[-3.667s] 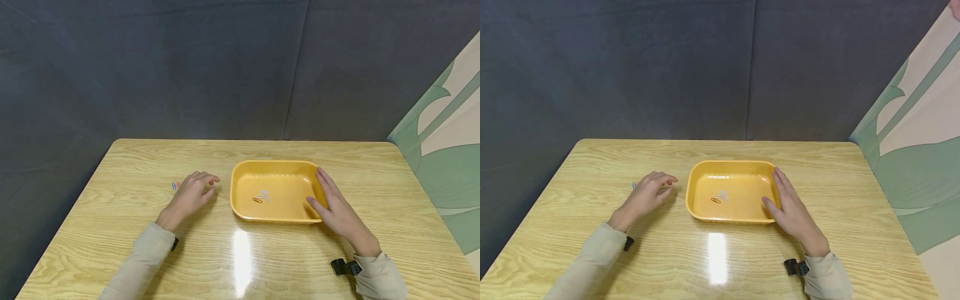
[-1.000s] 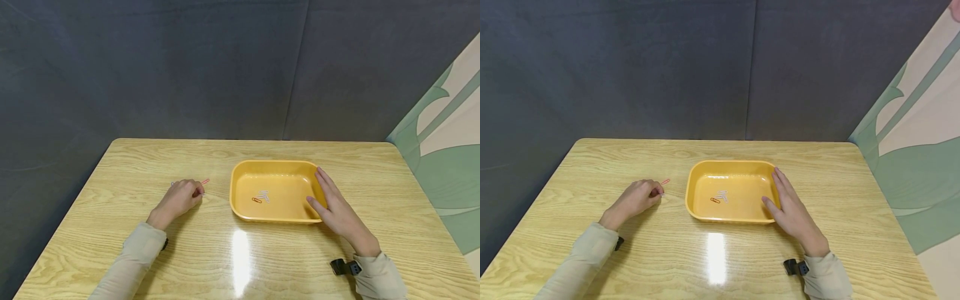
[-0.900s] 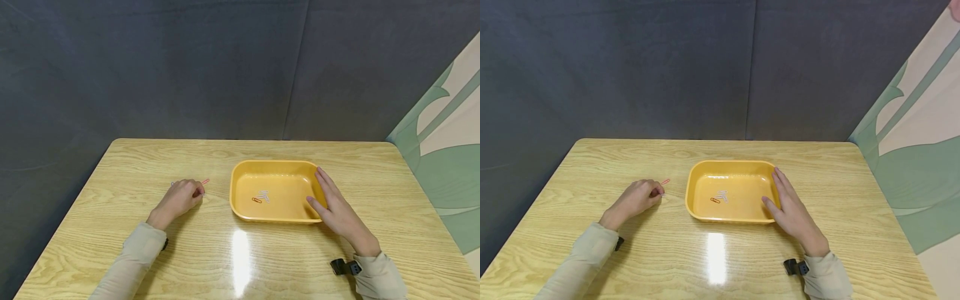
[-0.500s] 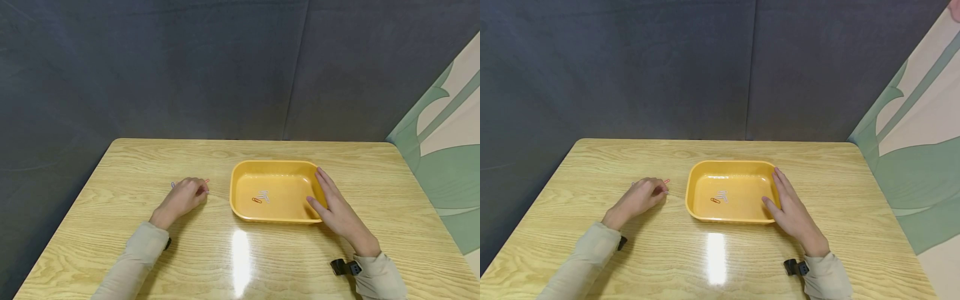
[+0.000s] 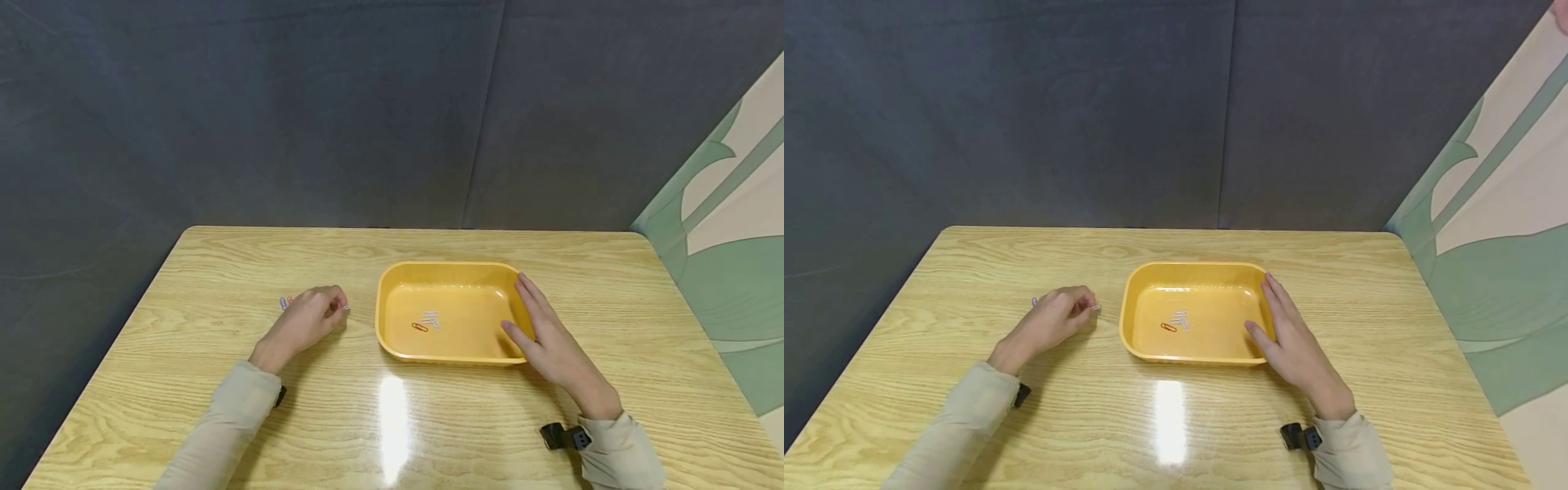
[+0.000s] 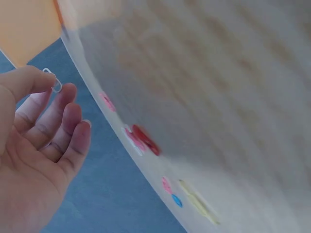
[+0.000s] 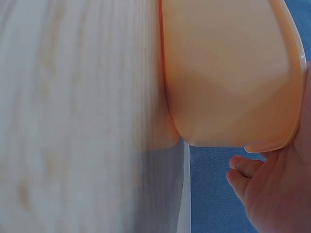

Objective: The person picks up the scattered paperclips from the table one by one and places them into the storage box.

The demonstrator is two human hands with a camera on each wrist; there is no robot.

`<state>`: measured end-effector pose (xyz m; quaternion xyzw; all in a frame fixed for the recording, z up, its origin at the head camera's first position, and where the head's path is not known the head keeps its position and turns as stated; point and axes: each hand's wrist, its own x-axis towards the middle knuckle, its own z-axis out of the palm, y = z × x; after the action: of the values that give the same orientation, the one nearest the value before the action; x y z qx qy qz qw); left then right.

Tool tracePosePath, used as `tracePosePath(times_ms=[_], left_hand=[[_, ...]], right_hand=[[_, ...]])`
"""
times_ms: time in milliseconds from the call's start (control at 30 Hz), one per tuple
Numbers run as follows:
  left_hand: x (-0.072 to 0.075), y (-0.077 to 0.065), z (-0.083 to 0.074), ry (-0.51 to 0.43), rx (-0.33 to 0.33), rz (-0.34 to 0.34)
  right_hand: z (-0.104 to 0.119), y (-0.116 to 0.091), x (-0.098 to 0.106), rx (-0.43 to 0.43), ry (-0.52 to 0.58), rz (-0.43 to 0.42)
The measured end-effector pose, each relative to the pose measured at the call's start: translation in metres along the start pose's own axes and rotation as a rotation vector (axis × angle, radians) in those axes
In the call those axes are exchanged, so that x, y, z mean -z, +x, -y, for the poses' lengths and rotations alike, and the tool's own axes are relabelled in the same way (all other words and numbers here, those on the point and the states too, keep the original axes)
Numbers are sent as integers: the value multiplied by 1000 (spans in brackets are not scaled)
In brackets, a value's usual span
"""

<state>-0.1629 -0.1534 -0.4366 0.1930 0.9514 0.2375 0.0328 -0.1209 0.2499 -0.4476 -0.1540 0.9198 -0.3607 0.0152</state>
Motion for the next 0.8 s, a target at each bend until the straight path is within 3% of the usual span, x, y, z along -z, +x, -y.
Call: tracePosePath(times_ms=[800], left_hand=[[12, 14, -28, -20, -100, -118]], right_hand=[[1, 0, 2, -15, 11, 16]])
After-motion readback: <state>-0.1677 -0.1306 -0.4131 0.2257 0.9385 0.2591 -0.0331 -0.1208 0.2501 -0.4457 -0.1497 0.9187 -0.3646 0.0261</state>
